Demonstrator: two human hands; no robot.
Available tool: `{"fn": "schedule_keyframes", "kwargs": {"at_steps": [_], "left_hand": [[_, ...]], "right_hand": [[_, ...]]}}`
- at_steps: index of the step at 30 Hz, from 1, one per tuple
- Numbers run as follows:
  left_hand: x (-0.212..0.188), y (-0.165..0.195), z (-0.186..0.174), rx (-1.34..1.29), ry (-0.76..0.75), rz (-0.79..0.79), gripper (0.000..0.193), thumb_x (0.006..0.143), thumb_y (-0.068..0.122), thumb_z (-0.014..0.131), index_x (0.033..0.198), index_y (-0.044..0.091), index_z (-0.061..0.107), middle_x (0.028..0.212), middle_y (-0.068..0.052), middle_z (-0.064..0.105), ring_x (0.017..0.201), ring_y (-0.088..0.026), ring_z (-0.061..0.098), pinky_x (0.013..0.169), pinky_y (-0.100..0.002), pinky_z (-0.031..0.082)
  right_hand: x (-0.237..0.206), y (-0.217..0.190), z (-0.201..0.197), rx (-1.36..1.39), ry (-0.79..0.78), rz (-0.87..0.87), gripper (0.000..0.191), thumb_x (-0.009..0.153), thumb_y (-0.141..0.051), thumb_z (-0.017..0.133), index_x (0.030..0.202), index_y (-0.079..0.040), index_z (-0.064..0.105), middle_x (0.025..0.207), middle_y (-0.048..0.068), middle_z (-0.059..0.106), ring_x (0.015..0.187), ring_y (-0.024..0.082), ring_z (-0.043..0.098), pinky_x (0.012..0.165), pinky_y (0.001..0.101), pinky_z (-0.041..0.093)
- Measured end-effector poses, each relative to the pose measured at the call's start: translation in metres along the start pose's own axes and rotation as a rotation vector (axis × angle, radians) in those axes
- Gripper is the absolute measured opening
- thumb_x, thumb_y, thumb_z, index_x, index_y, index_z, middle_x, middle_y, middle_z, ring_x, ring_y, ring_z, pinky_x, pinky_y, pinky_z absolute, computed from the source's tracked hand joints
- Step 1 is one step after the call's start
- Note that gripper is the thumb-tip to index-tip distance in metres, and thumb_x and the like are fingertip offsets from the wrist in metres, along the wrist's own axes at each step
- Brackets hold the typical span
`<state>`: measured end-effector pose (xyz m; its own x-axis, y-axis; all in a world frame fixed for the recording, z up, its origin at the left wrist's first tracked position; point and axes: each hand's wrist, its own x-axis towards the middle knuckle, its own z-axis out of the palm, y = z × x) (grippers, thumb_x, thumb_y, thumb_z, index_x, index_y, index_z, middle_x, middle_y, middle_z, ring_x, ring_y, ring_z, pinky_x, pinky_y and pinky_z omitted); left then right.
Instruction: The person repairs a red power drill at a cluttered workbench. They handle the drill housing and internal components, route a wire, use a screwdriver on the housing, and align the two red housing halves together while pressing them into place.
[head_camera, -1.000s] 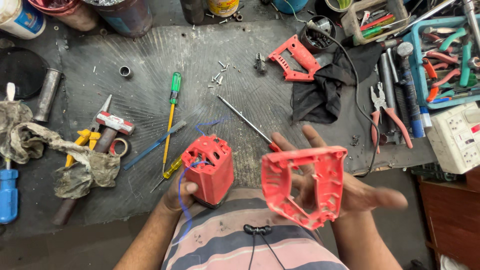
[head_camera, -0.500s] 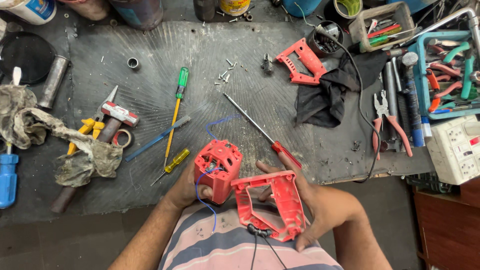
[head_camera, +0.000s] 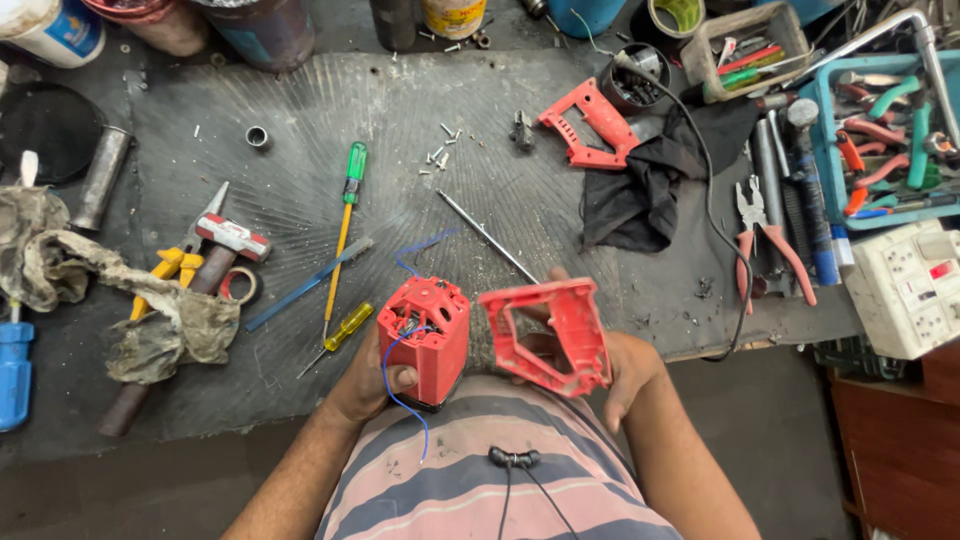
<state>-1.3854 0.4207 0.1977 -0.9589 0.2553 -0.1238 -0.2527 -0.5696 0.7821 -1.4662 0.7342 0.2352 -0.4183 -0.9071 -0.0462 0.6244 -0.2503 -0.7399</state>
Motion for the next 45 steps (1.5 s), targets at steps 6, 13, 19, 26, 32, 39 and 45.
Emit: {"fn": "schedule_keyframes", "kwargs": {"at_steps": [6,13,19,26,32,39,45], "left_hand": [[-0.002,0.000,0.004,0.041,0.005,-0.017,0.116,0.060,0.058,0.094,0.149,0.001,0.046,0.136,-0.011,0.062,0.125,-0.022,0.063,0.107,-0.040,0.052],[-0.006,0.004,0.012,0.134,-0.018,-0.012,0.123,0.059,0.059,0.095,0.153,0.001,0.039,0.141,-0.012,0.060,0.131,-0.023,0.061,0.113,-0.040,0.048],[-0.013,0.005,0.016,0.219,-0.040,-0.033,0.120,0.058,0.048,0.097,0.154,0.006,0.039,0.141,-0.012,0.061,0.131,-0.024,0.061,0.112,-0.041,0.049],[-0.019,0.012,0.016,0.592,-0.095,0.195,0.106,0.062,0.039,0.099,0.149,0.006,0.048,0.137,-0.013,0.066,0.128,-0.023,0.065,0.111,-0.039,0.050],[-0.018,0.021,0.022,0.628,-0.052,0.188,0.106,0.062,0.042,0.097,0.148,0.006,0.048,0.134,-0.013,0.068,0.125,-0.024,0.067,0.109,-0.039,0.051],[-0.016,0.031,0.029,0.705,-0.059,0.261,0.104,0.064,0.050,0.095,0.147,0.007,0.049,0.131,-0.013,0.069,0.121,-0.026,0.070,0.105,-0.040,0.055],[-0.015,0.043,0.035,0.801,-0.033,0.234,0.101,0.064,0.053,0.093,0.144,0.008,0.051,0.129,-0.013,0.070,0.119,-0.028,0.072,0.101,-0.040,0.057]], "right_hand": [[0.000,-0.014,0.016,-0.163,-0.178,0.053,0.143,0.062,-0.010,0.097,0.166,-0.012,-0.001,0.160,0.016,0.040,0.142,0.034,0.052,0.116,0.0499,0.043],[0.002,-0.003,0.042,-1.007,0.149,-0.020,0.138,0.064,-0.012,0.100,0.171,-0.023,0.013,0.130,0.015,0.068,0.125,0.024,0.064,0.115,0.0417,0.050],[0.012,0.005,0.057,-1.084,0.516,-0.186,0.130,0.055,-0.027,0.099,0.163,-0.005,0.030,0.161,0.022,0.044,0.146,0.031,0.049,0.119,0.0476,0.040],[0.016,0.003,0.067,-1.058,0.479,-0.350,0.119,0.059,-0.028,0.098,0.158,-0.006,0.035,0.154,0.019,0.049,0.140,0.029,0.054,0.116,0.0451,0.045],[0.011,-0.003,0.073,-1.070,0.499,-0.332,0.113,0.061,-0.029,0.097,0.154,-0.005,0.039,0.149,0.018,0.052,0.135,0.028,0.057,0.113,0.0435,0.046],[0.023,0.001,0.069,-1.083,0.485,-0.355,0.105,0.062,-0.030,0.096,0.150,-0.005,0.044,0.143,0.017,0.056,0.130,0.026,0.060,0.109,0.0416,0.048],[0.023,-0.004,0.068,-1.047,0.497,-0.326,0.099,0.064,-0.031,0.095,0.146,-0.004,0.048,0.139,0.015,0.060,0.125,0.025,0.063,0.105,0.0399,0.050]]}}
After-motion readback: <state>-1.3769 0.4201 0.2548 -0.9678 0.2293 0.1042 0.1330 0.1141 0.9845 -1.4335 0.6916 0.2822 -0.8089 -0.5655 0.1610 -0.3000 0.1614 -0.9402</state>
